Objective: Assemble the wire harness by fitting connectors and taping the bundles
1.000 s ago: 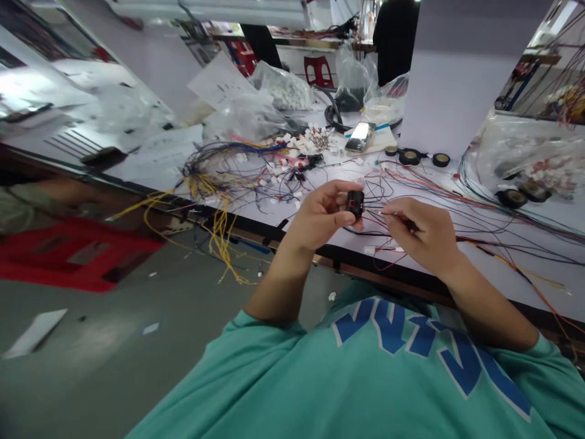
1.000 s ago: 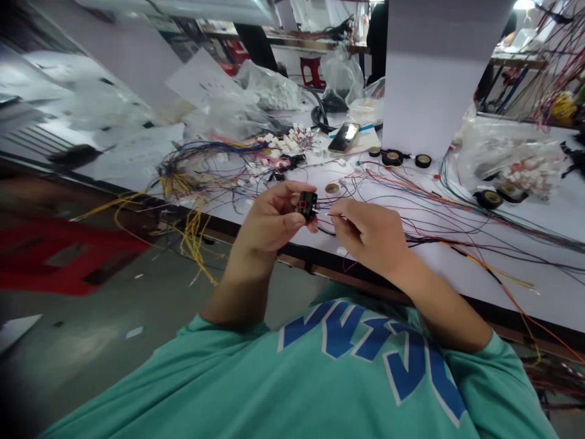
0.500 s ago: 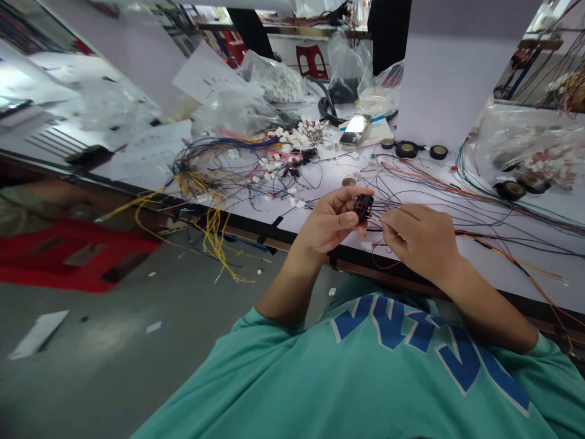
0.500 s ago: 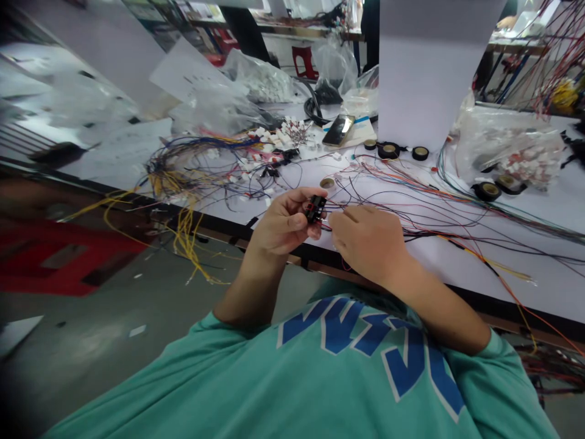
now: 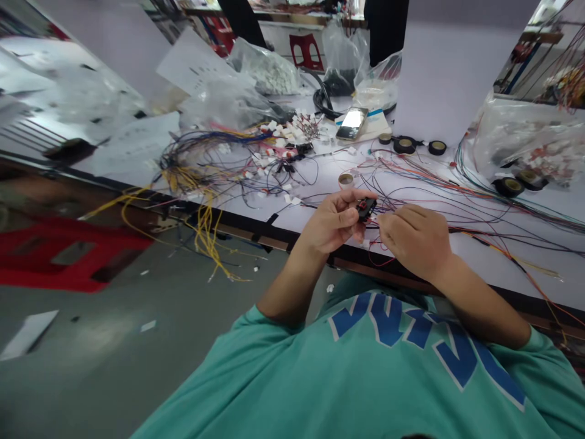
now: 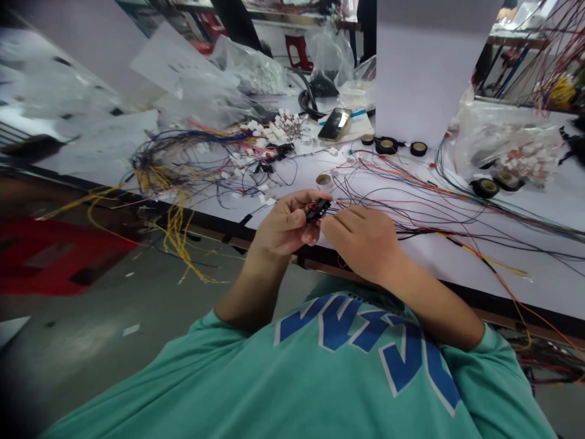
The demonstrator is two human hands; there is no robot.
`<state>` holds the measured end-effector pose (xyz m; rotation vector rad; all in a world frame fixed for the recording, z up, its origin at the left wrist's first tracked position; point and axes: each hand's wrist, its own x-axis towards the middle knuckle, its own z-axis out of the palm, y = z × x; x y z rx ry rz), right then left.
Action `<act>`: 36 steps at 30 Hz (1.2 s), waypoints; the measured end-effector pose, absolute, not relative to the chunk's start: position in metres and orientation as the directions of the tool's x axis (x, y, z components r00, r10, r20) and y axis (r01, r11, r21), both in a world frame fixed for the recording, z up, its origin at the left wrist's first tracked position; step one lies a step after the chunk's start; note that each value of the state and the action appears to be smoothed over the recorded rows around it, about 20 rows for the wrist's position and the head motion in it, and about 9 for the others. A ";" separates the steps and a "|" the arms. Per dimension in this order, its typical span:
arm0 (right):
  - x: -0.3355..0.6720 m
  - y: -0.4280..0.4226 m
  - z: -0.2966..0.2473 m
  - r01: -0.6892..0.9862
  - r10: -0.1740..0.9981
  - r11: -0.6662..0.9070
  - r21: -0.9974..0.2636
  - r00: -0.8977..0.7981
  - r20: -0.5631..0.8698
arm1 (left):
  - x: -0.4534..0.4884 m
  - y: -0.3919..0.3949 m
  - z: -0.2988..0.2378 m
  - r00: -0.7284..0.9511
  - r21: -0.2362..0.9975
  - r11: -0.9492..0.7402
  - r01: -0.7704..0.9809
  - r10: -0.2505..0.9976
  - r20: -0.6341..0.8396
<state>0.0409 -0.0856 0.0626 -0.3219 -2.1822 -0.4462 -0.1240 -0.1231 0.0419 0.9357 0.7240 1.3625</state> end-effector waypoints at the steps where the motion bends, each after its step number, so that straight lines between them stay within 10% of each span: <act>1: 0.041 -0.085 0.062 0.361 0.061 0.910 0.203 -0.601 0.797 | -0.123 -0.123 0.041 0.122 0.869 -0.014 -0.495 0.989 0.085; 25: 0.047 -0.079 0.042 0.281 0.267 0.954 -0.104 -0.642 0.719 | -0.118 -0.117 0.025 0.253 0.779 0.159 -0.607 0.967 0.000; 36: 0.020 -0.053 0.042 0.244 0.596 0.755 -0.609 -0.643 0.480 | -0.140 -0.100 0.064 0.047 0.911 -0.220 -0.350 0.967 0.251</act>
